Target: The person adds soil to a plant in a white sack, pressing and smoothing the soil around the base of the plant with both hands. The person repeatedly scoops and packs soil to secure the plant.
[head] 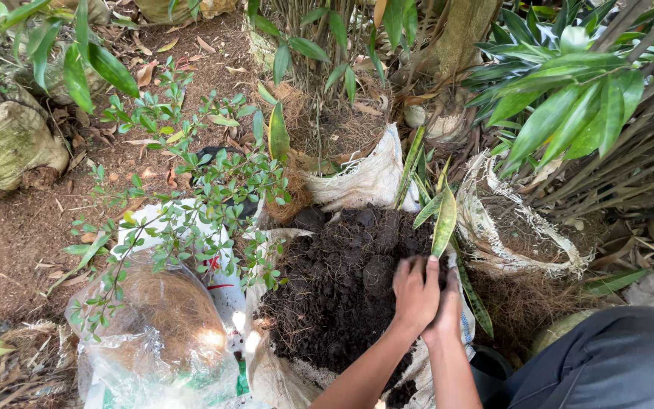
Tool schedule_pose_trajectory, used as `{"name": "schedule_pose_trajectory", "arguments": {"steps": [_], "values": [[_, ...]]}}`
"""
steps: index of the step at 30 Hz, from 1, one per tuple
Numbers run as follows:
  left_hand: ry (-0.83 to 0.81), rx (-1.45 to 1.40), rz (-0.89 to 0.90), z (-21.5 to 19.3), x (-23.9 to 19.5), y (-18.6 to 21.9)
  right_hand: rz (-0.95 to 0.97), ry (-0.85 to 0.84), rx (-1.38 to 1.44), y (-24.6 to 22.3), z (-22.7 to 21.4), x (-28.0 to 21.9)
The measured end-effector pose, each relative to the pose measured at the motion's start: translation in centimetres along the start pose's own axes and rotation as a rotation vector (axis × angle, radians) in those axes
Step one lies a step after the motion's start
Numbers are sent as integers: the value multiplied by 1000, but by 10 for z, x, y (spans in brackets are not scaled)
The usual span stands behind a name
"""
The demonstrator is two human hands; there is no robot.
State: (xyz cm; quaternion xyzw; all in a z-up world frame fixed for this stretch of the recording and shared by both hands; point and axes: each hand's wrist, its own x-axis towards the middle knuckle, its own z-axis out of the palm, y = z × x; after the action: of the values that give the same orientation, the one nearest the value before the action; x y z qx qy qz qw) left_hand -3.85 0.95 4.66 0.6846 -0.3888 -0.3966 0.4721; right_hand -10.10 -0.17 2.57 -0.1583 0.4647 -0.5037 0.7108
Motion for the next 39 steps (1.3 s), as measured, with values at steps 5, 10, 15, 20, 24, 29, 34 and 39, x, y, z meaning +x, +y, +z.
{"name": "schedule_pose_trajectory", "arguments": {"steps": [5, 10, 15, 20, 24, 29, 34, 39], "values": [[52, 255, 64, -7, -4, 7, 48, -140, 30, 5, 2, -1], [-41, 227, 314, -24, -6, 16, 151, -152, 209, -6, 10, -11], [-150, 420, 885, -64, -5, 11, 188, -113, 213, -13, 10, -14], [-67, 514, 884, -66, -7, -1, 189, -143, 207, 7, -11, 3], [50, 515, 893, -62, -12, -17, 207, -199, 130, 24, -32, 21], [156, 552, 901, -63, -17, -25, 291, -263, 116, 32, -41, 30], [131, 484, 902, -67, -19, -23, 261, -89, -69, 34, -42, 29], [119, 491, 891, -67, -24, -26, 328, -124, -16, 32, -44, 29]]}}
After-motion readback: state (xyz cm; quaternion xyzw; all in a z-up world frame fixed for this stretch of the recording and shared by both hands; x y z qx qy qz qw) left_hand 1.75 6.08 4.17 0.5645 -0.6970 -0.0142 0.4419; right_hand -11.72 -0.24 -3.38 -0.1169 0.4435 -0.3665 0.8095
